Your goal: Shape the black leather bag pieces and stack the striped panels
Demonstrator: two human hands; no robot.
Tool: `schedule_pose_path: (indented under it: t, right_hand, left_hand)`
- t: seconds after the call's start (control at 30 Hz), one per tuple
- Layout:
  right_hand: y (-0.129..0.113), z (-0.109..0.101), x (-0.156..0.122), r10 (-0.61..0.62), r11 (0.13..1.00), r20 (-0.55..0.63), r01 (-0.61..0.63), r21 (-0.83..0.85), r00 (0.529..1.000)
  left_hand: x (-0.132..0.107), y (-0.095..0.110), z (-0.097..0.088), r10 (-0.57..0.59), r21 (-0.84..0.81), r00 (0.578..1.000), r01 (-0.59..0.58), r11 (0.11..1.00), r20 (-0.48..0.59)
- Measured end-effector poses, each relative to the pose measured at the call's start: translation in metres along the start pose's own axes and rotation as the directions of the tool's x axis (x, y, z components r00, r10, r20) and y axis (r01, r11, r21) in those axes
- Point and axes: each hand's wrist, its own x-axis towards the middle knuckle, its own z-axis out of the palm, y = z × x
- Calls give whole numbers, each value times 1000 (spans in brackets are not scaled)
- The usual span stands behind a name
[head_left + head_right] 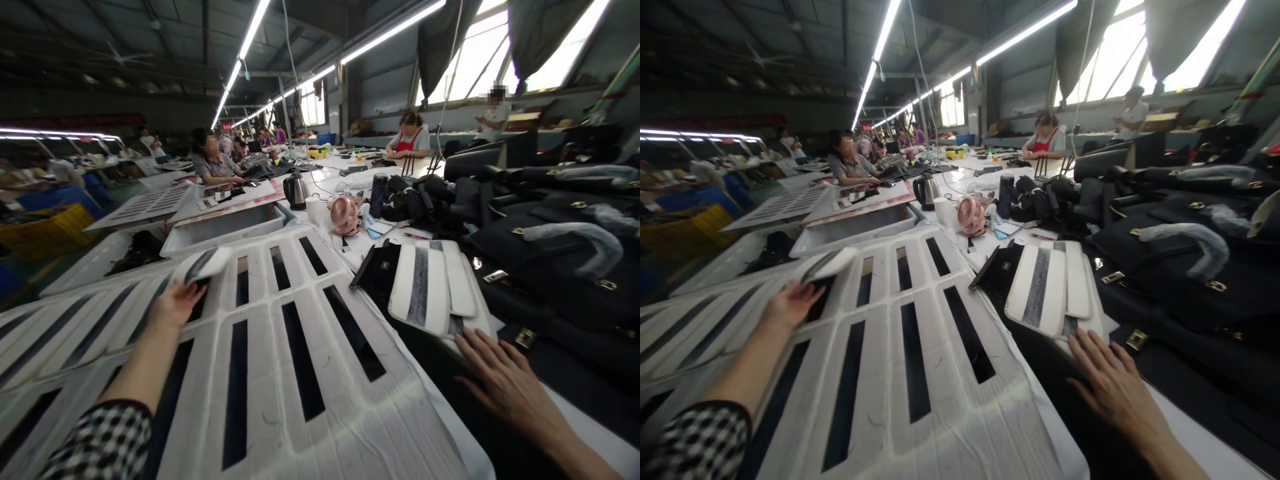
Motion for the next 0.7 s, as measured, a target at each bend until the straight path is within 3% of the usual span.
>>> schedule_pose_path:
  t: [0.13, 0.23, 0.3, 0.37, 0.43, 0.5, 0.6, 0.7]
  right_hand:
    - [-3, -5, 1, 42, 999, 29, -43, 10, 999]
    - [-6, -10, 2, 51, 999, 49, -52, 13, 997]
    - [-8, -16, 3, 53, 999, 76, -53, 4, 996]
    - [-9, -21, 5, 59, 998, 103, -59, -7, 993]
    - [-10, -25, 6, 74, 997, 114, -74, -8, 991]
    - [-10, -26, 5, 75, 997, 104, -76, 2, 992]
    - [-9, -21, 2, 73, 997, 65, -74, 18, 995]
    - [-6, -13, -1, 37, 999, 10, -37, 0, 999]
  left_hand:
    - [9, 93, -10, 131, -116, 985, -117, 986, 116]
    - [-14, 154, -8, 246, -152, 932, -212, 965, 267]
    - [-41, 180, 8, 300, -130, 871, -271, 954, 389]
    - [-74, 193, 37, 351, -146, 816, -320, 936, 460]
    - [-110, 193, 76, 361, -228, 766, -281, 932, 532]
    - [-148, 181, 121, 340, -252, 724, -231, 940, 601]
    - [-208, 143, 189, 263, -228, 633, -139, 964, 728]
    - [-263, 91, 248, 160, -153, 503, -56, 987, 849]
